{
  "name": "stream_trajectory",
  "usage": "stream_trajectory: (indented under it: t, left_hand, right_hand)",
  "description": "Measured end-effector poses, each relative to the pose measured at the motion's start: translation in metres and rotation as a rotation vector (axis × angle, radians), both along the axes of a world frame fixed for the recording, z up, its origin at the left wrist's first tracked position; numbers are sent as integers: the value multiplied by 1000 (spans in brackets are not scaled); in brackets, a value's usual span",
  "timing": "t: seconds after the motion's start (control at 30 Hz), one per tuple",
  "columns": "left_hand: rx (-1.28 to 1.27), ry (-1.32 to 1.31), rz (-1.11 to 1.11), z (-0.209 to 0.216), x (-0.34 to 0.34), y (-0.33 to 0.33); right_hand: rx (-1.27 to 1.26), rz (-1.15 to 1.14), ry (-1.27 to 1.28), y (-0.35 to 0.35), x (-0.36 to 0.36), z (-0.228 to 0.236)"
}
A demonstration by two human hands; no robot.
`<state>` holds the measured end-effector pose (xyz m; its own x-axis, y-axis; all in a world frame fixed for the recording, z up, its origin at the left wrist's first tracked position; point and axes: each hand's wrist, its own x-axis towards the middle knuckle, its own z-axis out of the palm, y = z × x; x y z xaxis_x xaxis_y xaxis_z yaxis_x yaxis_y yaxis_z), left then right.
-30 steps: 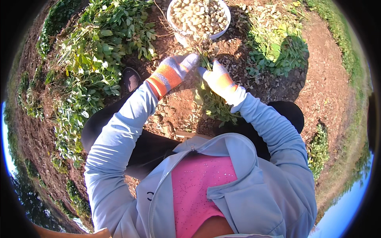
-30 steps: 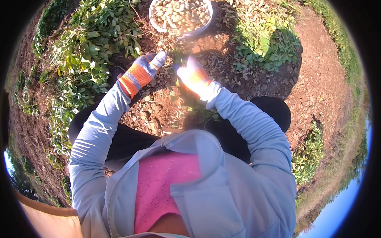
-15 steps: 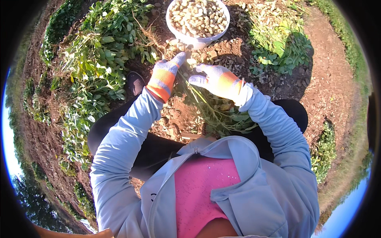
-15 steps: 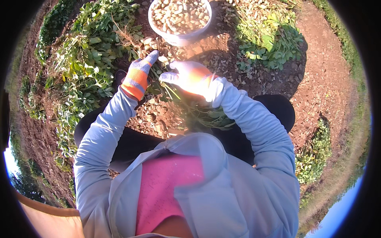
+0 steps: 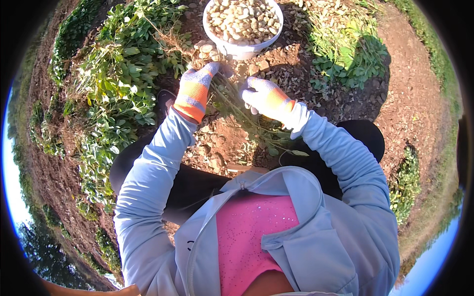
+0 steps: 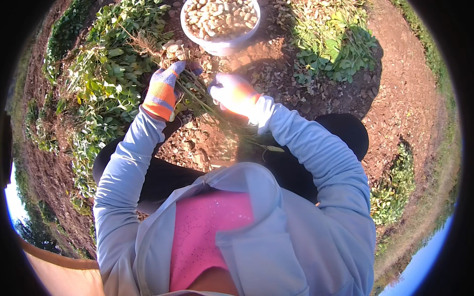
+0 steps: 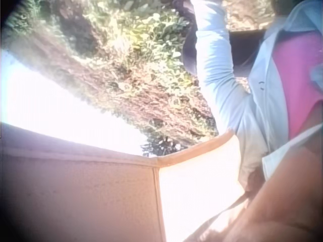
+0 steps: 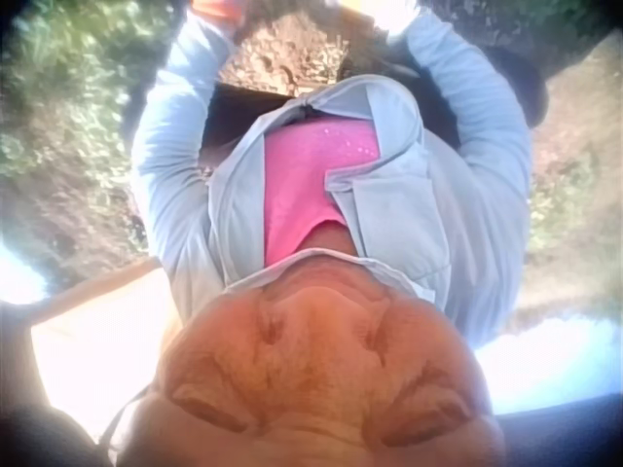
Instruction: The person harvests peanuts by pulling peanut plants from the soil, shaking off excess dirt, and placing the peanuts into a white bowl. The person repeatedly pulls plants, removes peanuts, and deposits them into the bowl.
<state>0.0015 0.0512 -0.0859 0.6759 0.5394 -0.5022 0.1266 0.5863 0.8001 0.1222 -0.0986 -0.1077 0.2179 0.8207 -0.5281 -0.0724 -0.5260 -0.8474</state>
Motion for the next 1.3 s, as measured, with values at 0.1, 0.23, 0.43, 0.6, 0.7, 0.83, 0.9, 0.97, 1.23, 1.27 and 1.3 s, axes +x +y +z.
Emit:
stream_trajectory:
  t: [0.1, 0.23, 0.43, 0.6, 0.7, 0.83, 0.9, 0.97, 1.23, 1.27, 1.3]
  left_hand:
    - [-23, -85, 34, 10, 1, 4]
    - [16, -35, -106, 7, 0, 14]
    - [172, -48, -208, -10, -6, 4]
    - [301, -131, -366, -23, -1, -5]
    - [411, -98, -413, -20, 0, -10]
    - [215, 114, -346, -3, 7, -16]
    - [469, 91, -438, -8, 7, -15]
    - [-30, -218, -313, -15, 7, -18]
    - [152, -27, -289, -25, 9, -17]
    - [117, -84, -287, -21, 8, -19]
    - [171, 83, -278, -11, 7, -23]
  right_hand:
    - [33, 417, -474, -14, -2, -13]
    - [35, 457, -718, -19, 27, -5]
    - [327, -21, -337, 9, 64, 42]
    - [568, -55, -224, 19, 60, 47]
    - [611, -8, -171, 25, 54, 46]
    - [651, 42, -213, 29, 43, 39]
    - [499, 40, -168, 32, 39, 37]
    - [576, -14, -419, 34, 31, 40]
    - [624, -158, -649, 46, 12, 24]
    - [637, -180, -581, 49, 11, 22]
    - [602, -170, -528, 49, 9, 23]
